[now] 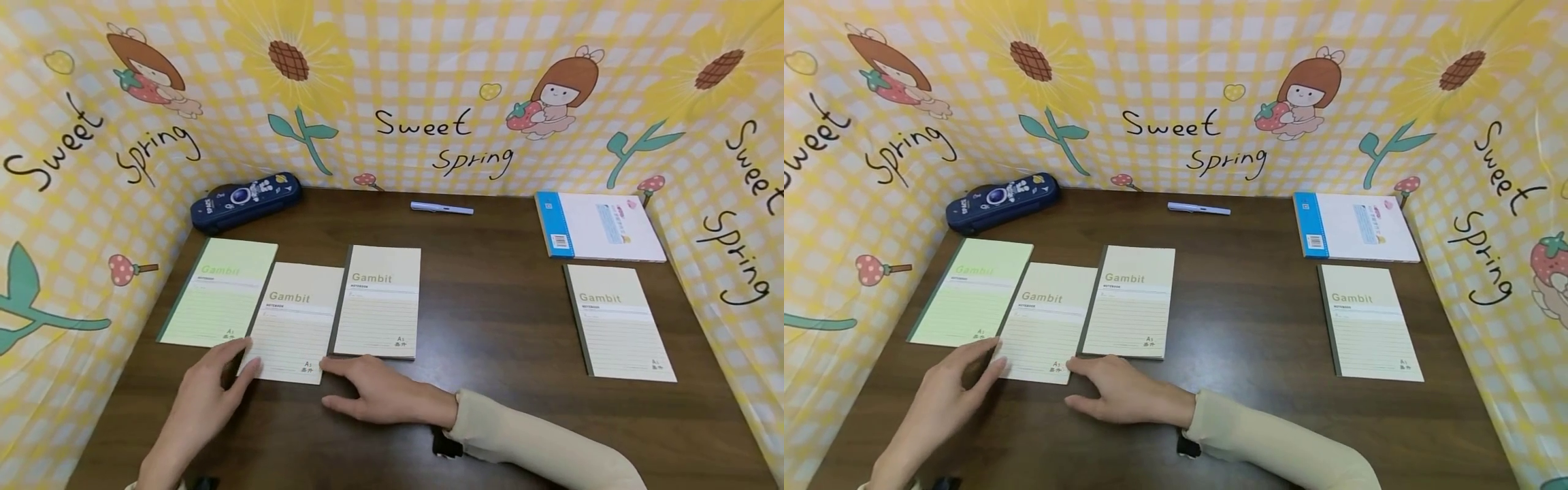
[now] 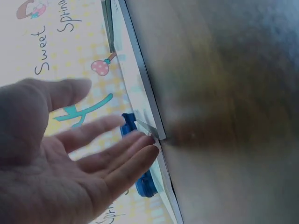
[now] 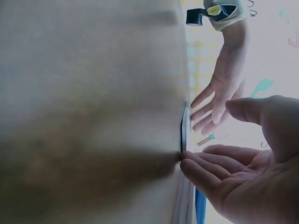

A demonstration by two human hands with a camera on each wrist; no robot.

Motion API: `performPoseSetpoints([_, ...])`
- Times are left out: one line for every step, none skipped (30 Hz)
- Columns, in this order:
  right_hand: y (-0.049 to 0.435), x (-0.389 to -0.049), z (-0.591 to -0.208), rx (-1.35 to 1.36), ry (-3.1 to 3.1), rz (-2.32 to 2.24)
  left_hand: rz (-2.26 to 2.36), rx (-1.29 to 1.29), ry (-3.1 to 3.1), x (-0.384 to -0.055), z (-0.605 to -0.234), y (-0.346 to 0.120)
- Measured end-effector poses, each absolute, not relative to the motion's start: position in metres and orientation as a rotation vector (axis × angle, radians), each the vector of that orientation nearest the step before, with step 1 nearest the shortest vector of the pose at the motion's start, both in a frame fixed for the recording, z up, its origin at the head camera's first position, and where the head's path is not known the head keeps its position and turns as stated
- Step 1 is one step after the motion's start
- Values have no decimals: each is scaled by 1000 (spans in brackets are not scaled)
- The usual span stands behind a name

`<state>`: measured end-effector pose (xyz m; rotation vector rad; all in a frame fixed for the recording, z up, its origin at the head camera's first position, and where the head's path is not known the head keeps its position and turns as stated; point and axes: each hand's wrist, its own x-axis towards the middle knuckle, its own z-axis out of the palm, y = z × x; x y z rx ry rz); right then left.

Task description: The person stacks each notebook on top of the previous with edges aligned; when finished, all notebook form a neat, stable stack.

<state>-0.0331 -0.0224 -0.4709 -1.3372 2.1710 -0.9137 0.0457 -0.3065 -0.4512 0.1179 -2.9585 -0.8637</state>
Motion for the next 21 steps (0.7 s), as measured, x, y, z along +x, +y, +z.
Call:
performPoseSetpoints([-20, -33, -471, -1303, 2159, -950, -869, 160, -2954, 46, -451, -306])
performPoseSetpoints([-18, -32, -472, -1258, 2134, -993, -876, 204, -2951, 47, -450, -306])
performPoseSetpoints([-16, -32, -472, -1214, 2110, -1032, -885, 247, -2942, 47, -450, -306])
performPoseSetpoints([-15, -31, -472, -1155, 2073, -1081, -891, 288, -2932, 48, -450, -305])
performPoseSetpoints([-14, -31, -471, -1087, 2026, -1132, -899, 328, -2922, 48, -450, -305])
performPoseSetpoints([-13, -30, -470, -1011, 1973, -1184, -904, 363, -2913, 48, -449, -304])
performPoseSetpoints([-13, -29, -469, -936, 1921, -1232, -904, 398, -2905, 48, -449, -304])
performPoseSetpoints([-13, -28, -468, -865, 1873, -1277, -902, 430, -2899, 48, -449, -304])
performPoseSetpoints([-13, -28, -467, -803, 1832, -1315, -897, 456, -2895, 49, -449, -304])
performPoseSetpoints([-14, -27, -466, -738, 1788, -1353, -893, 479, -2894, 49, -449, -304])
performPoseSetpoints([-15, -27, -465, -688, 1756, -1379, -893, 495, -2893, 49, -449, -304])
performPoseSetpoints([-15, -27, -465, -649, 1732, -1401, -896, 509, -2893, 48, -449, -305])
performPoseSetpoints([-16, -27, -464, -613, 1709, -1421, -896, 516, -2890, 48, -450, -305])
performPoseSetpoints([-17, -27, -464, -581, 1693, -1435, -897, 524, -2888, 48, -451, -304])
performPoseSetpoints([-18, -27, -463, -554, 1682, -1442, -900, 536, -2885, 48, -452, -305])
performPoseSetpoints([-19, -27, -463, -532, 1677, -1447, -908, 548, -2878, 47, -452, -305])
performPoseSetpoints([-20, -27, -463, -515, 1675, -1452, -921, 558, -2870, 47, -453, -305])
performPoseSetpoints([-21, -26, -463, -493, 1664, -1465, -938, 575, -2862, 46, -453, -306])
performPoseSetpoints([-21, -26, -464, -465, 1647, -1482, -960, 593, -2856, 46, -453, -307])
performPoseSetpoints([-22, -26, -464, -438, 1629, -1503, -985, 611, -2856, 46, -453, -308])
performPoseSetpoints([-23, -26, -464, -413, 1606, -1524, -1012, 630, -2857, 46, -453, -310])
